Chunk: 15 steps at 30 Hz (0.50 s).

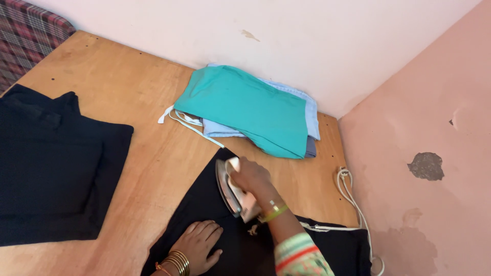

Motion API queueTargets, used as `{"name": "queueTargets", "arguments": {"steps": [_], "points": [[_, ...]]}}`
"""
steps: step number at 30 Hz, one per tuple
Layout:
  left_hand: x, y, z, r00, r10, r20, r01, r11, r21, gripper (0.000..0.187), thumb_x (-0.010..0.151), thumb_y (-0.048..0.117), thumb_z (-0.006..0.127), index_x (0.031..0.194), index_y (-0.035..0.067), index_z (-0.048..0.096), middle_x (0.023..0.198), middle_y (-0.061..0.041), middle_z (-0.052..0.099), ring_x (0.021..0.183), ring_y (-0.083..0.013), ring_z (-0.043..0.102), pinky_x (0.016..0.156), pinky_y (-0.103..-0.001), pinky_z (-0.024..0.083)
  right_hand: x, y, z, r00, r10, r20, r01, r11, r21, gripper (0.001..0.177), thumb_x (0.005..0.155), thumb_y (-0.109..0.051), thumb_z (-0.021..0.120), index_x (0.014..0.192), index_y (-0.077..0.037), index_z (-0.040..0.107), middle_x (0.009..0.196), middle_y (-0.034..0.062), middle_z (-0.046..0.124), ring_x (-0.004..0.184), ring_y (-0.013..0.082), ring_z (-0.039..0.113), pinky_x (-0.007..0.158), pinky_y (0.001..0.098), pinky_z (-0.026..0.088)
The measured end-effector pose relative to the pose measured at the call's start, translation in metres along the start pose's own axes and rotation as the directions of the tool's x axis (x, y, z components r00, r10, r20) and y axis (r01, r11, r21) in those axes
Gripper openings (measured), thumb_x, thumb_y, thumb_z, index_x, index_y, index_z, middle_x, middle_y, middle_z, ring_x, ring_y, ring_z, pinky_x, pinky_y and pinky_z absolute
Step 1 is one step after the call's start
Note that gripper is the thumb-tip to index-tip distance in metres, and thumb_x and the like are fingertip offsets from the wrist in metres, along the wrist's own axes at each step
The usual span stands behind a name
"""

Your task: The person irons a black garment on a wooden table. They smooth the fabric with one hand while moving the iron with the other, then fold the garment and place it on a stack of other clothes.

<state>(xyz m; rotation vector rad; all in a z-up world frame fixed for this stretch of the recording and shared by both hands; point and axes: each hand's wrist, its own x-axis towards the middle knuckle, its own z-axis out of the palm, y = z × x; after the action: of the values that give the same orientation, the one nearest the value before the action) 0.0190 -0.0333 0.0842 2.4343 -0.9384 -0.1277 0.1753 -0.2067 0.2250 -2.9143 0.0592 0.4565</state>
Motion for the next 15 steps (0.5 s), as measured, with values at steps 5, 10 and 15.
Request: {"name": "queueTargets", "arguments": {"steps": [5, 10, 15], "points": [[0.004, -0.004, 0.004, 1.000, 0.008, 0.010, -0.008, 1.000, 0.001, 0.059, 0.090, 0.039, 0.064, 0.133, 0.000, 0.055, 0.139, -0.018, 0.052, 0.136, -0.0331, 0.040, 0.113, -0.050, 0.026, -0.079, 0.050, -0.021, 0.982, 0.153, 0.111, -0.164, 0.981, 0.106, 0.051, 0.090, -0.050, 0.055, 0.124, -0.012, 0.060, 0.099, 0.0174, 0.078, 0.094, 0.0336, 0.077, 0.089, 0.0444, 0.055], [0.005, -0.005, 0.003, 1.000, 0.019, -0.013, -0.019, 1.000, 0.006, 0.055, 0.090, 0.037, 0.064, 0.129, -0.001, 0.058, 0.140, -0.016, 0.054, 0.138, -0.0335, 0.042, 0.111, -0.049, 0.028, -0.154, 0.167, -0.029, 0.970, 0.240, 0.024, -0.240, 0.948, 0.210, 0.059, 0.077, -0.044, 0.071, 0.130, -0.019, 0.062, 0.107, 0.0146, 0.077, 0.100, 0.0314, 0.075, 0.087, 0.0433, 0.057], [0.006, 0.000, -0.004, 0.999, 0.007, -0.047, -0.006, 0.999, 0.032, 0.053, 0.086, 0.037, 0.064, 0.126, 0.001, 0.061, 0.139, -0.014, 0.057, 0.131, -0.0312, 0.045, 0.109, -0.048, 0.032, -0.239, 0.245, -0.053, 0.833, 0.489, -0.259, -0.537, 0.826, -0.171, 0.049, 0.080, -0.042, 0.069, 0.125, -0.027, 0.062, 0.107, 0.0140, 0.077, 0.105, 0.0371, 0.072, 0.091, 0.0511, 0.056]]}}
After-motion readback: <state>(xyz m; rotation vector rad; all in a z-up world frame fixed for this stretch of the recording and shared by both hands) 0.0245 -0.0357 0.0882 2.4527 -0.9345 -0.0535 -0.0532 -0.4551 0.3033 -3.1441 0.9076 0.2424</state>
